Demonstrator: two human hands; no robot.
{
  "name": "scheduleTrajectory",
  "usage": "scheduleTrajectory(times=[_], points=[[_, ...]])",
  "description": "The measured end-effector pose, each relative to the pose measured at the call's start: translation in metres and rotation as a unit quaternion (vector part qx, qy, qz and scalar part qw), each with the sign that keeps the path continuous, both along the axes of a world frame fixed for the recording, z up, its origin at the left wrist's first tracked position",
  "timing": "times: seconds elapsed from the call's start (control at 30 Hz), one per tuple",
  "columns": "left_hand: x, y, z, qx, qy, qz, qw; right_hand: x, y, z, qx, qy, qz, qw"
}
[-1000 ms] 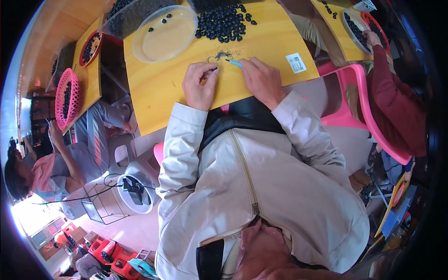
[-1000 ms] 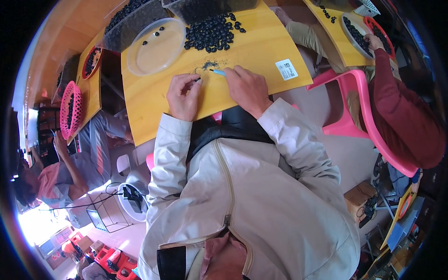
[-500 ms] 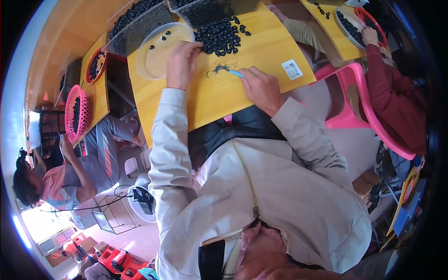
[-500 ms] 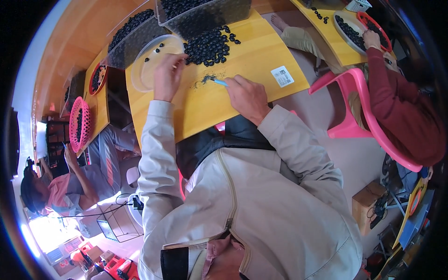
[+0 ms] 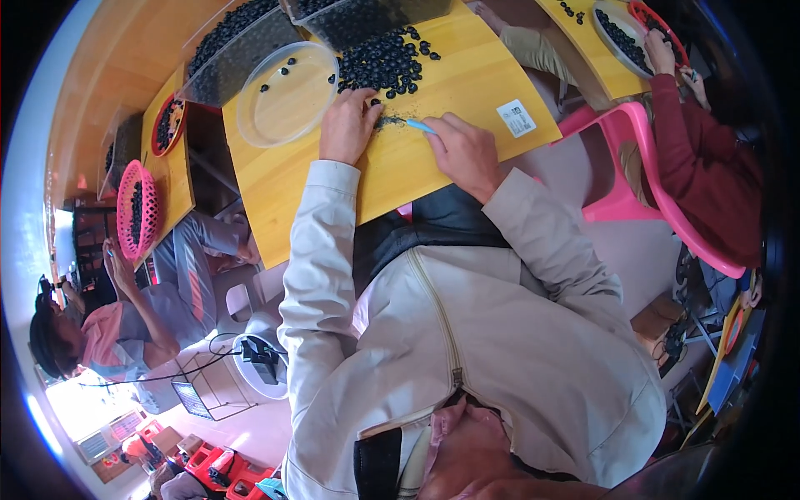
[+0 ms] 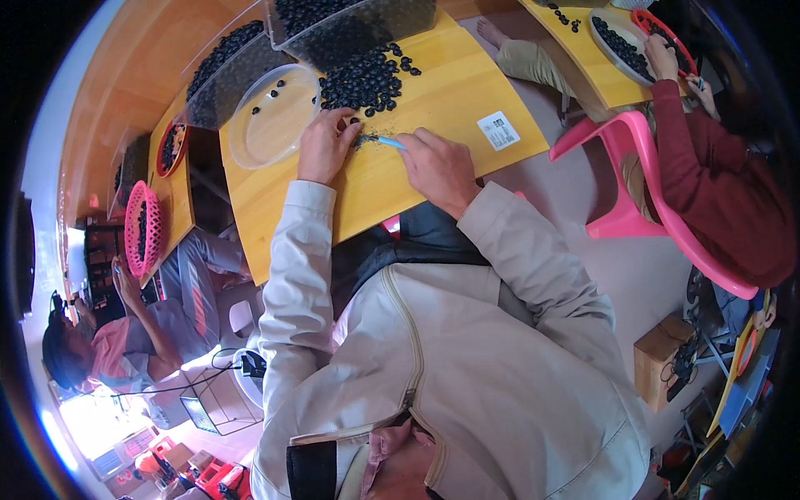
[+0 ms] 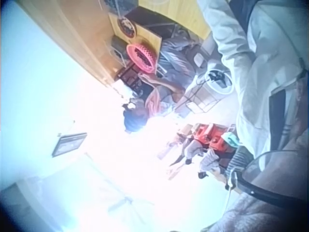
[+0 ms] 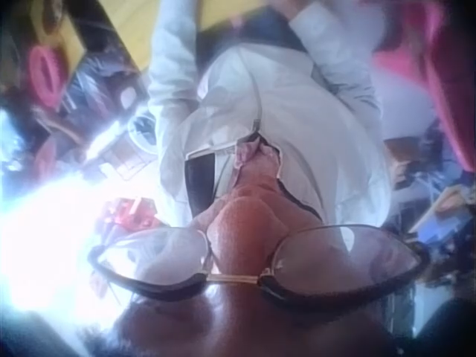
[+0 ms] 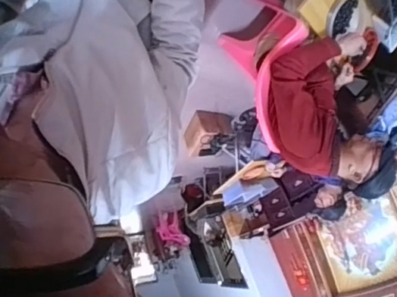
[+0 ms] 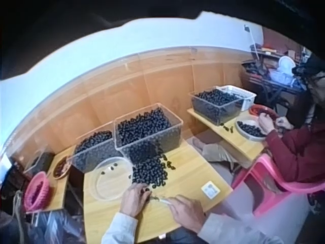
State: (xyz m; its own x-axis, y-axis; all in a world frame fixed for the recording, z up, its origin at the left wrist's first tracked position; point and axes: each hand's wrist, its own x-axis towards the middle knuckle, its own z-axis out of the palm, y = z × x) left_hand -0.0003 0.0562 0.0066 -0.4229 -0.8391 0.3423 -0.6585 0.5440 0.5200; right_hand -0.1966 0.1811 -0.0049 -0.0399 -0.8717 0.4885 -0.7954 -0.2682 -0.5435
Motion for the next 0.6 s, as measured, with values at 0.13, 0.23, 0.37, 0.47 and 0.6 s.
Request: scheduleTrajectory(times=[0.13, 0.23, 0.37, 0.47, 0.6], points=[[0.005, -0.003, -0.007, -0.010, -0.012, 0.004, 1.000, 0.002, -0.001, -0.002, 0.004, 0.003, -0.002, 1.000], [0.002, 0.001, -0.006, -0.009, 0.007, 0.010, 1.000, 0.002, -0.001, -0.003, -0.009, 0.001, 0.004, 1.000], [0.001, 0.005, -0.009, -0.003, 0.046, 0.026, 0.999, 0.003, 0.000, -0.001, 0.003, 0.008, -0.003, 1.000], [0.004, 0.009, -0.012, 0.033, 0.099, 0.031, 0.994, 0.004, -0.001, -0.004, -0.002, 0.009, -0.003, 1.000], [0.002, 0.037, -0.012, 0.108, 0.202, 0.039, 0.973, 0.002, -0.001, -0.004, -0.021, 0.010, 0.000, 1.000]])
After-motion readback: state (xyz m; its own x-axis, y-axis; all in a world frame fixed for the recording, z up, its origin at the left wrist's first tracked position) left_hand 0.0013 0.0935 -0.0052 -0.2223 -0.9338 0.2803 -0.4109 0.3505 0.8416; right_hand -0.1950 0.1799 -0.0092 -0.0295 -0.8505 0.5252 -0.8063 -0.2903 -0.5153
